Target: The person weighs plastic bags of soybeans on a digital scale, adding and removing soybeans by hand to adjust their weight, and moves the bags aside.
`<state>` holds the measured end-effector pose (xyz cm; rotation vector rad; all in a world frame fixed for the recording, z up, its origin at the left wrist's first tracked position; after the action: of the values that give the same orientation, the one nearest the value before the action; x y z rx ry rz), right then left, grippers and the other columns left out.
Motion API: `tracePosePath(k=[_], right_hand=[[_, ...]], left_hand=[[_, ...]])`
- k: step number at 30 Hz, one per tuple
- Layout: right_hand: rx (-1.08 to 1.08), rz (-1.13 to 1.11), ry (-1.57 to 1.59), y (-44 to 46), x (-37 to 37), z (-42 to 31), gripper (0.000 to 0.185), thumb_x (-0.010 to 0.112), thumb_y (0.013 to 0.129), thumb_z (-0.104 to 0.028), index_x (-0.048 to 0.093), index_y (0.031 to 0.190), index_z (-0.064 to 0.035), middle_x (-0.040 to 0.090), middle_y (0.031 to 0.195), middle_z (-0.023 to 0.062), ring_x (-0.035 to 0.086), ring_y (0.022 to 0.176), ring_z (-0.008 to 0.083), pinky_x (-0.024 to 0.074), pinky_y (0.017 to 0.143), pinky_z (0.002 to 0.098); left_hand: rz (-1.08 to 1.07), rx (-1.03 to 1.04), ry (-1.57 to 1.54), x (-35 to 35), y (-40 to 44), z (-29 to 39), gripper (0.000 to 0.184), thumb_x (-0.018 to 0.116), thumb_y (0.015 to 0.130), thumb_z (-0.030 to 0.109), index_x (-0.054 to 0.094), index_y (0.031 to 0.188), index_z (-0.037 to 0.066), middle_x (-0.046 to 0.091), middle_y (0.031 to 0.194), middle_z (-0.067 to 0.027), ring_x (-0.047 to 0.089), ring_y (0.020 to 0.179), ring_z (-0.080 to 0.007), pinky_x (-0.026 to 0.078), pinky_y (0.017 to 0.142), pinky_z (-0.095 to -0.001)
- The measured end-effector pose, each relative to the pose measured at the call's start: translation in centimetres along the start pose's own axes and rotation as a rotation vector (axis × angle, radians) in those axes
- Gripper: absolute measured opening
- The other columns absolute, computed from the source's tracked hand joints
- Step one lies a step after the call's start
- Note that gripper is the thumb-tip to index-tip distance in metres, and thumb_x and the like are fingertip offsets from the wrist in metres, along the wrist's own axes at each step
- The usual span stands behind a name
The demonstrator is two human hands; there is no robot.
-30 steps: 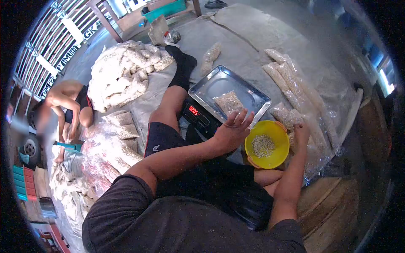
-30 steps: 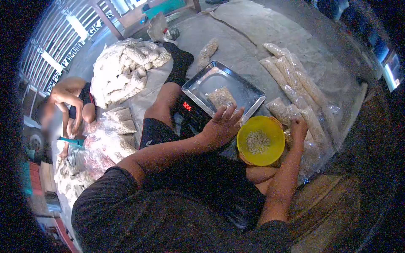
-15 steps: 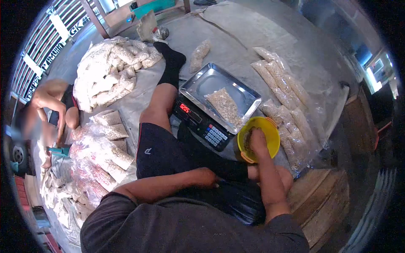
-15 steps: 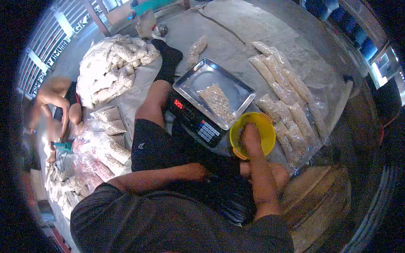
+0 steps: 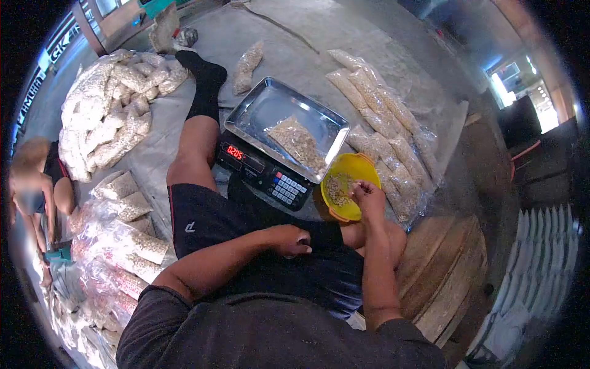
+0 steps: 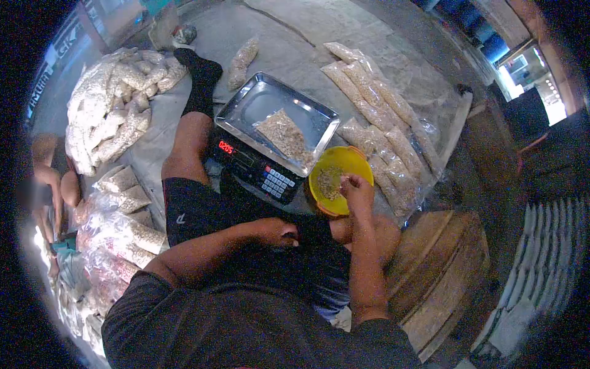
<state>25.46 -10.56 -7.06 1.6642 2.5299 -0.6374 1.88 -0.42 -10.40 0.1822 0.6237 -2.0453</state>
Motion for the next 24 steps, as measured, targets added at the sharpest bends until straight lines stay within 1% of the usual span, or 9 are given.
tracePosePath(k=[5, 8, 11, 12, 15, 18, 21, 23, 24], right_hand=[[-0.074, -0.169, -0.06, -1.4, 7.0, -6.5, 0.03, 0.067, 0.098, -0.017, 0.067, 0.116, 0.0065, 0.069, 0.104, 0.0102, 0.069, 0.084, 0.0166, 0.0611, 0.075, 0.0275], [-0.251, -0.136, -0.309, -0.5, 7.5, -8.0, 0.03, 0.066, 0.099, -0.018, 0.067, 0.114, 0.0077, 0.069, 0.102, 0.0109, 0.069, 0.085, 0.0163, 0.0609, 0.076, 0.0272], [-0.08, -0.141, 0.031, -1.8, 6.2, -7.0, 0.028, 0.063, 0.101, -0.017, 0.067, 0.115, 0.0077, 0.07, 0.1, 0.0103, 0.07, 0.087, 0.0166, 0.0598, 0.075, 0.0283], [-0.235, -0.053, -0.049, -1.6, 4.7, -7.0, 0.024, 0.06, 0.103, -0.013, 0.068, 0.111, 0.008, 0.07, 0.099, 0.0088, 0.069, 0.085, 0.0154, 0.0589, 0.074, 0.0274], [-0.38, 0.182, -0.128, -4.0, 1.5, -9.7, 0.025, 0.06, 0.102, -0.018, 0.068, 0.109, 0.0044, 0.073, 0.101, 0.0127, 0.072, 0.081, 0.0242, 0.0592, 0.076, 0.0336], [-0.714, 0.099, -0.824, -2.3, 4.1, -6.2, 0.032, 0.06, 0.1, -0.03, 0.07, 0.108, -0.0005, 0.072, 0.102, 0.0206, 0.07, 0.082, 0.0377, 0.0568, 0.08, 0.0434], [-0.23, -0.109, -0.944, 2.7, 2.1, -2.8, 0.039, 0.061, 0.096, -0.041, 0.072, 0.106, -0.0047, 0.069, 0.102, 0.0256, 0.067, 0.092, 0.0448, 0.0523, 0.084, 0.0513], [-0.41, 0.278, -0.832, 4.4, -2.7, -8.0, 0.046, 0.062, 0.094, -0.044, 0.073, 0.099, 0.0001, 0.069, 0.096, 0.0286, 0.068, 0.094, 0.044, 0.0515, 0.084, 0.0532], [-0.308, 0.238, -0.971, 6.3, -4.0, -8.6, 0.048, 0.063, 0.094, -0.045, 0.073, 0.098, 0.0021, 0.069, 0.097, 0.0292, 0.068, 0.096, 0.044, 0.0516, 0.085, 0.0531]], left_hand=[[-0.019, 0.017, 0.071, 0.0, -0.4, 0.7, 0.046, 0.058, 0.098, 0.046, 0.065, 0.117, 0.004, 0.07, 0.107, -0.0221, 0.065, 0.103, -0.0415, 0.05, 0.088, -0.0492], [0.005, 0.035, 0.055, -0.7, -1.0, 1.0, 0.046, 0.059, 0.098, 0.045, 0.064, 0.117, 0.004, 0.069, 0.107, -0.0231, 0.065, 0.103, -0.0414, 0.05, 0.087, -0.049], [0.017, -0.001, -0.045, -1.6, -2.6, 1.4, 0.051, 0.056, 0.099, 0.052, 0.061, 0.121, 0.006, 0.068, 0.111, -0.0224, 0.064, 0.106, -0.0438, 0.05, 0.092, -0.0514], [0.029, -0.003, -0.049, -1.6, -2.9, 1.4, 0.05, 0.056, 0.099, 0.051, 0.061, 0.12, 0.006, 0.068, 0.11, -0.0225, 0.064, 0.106, -0.0437, 0.05, 0.092, -0.0514], [0.043, -0.006, -0.04, -2.0, -3.0, 0.9, 0.047, 0.057, 0.099, 0.049, 0.061, 0.119, 0.006, 0.069, 0.109, -0.0223, 0.065, 0.105, -0.0433, 0.051, 0.09, -0.051], [0.044, -0.044, -0.005, -1.9, -2.1, 1.3, 0.048, 0.057, 0.099, 0.051, 0.063, 0.116, 0.006, 0.07, 0.104, -0.0209, 0.067, 0.101, -0.0421, 0.052, 0.086, -0.0496], [0.064, -0.109, -0.011, -3.2, -1.0, 1.0, 0.047, 0.06, 0.097, 0.05, 0.065, 0.111, 0.006, 0.071, 0.099, -0.0193, 0.069, 0.096, -0.0385, 0.052, 0.083, -0.047], [0.092, -0.153, -0.147, -3.1, -0.7, 0.1, 0.044, 0.063, 0.096, 0.047, 0.067, 0.106, 0.004, 0.072, 0.096, -0.0191, 0.069, 0.094, -0.0349, 0.052, 0.081, -0.0454], [0.101, -0.15, -0.144, -3.0, -0.8, 0.0, 0.044, 0.063, 0.096, 0.048, 0.066, 0.108, 0.005, 0.071, 0.095, -0.0185, 0.07, 0.092, -0.0347, 0.052, 0.081, -0.0452]])
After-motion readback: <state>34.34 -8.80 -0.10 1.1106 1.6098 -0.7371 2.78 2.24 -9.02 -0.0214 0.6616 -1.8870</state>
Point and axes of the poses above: each hand's wrist, its own y-axis towards the middle knuckle, its own x-axis out of the palm, z = x × y, the point moved 9 cm from there along y, towards the middle knuckle
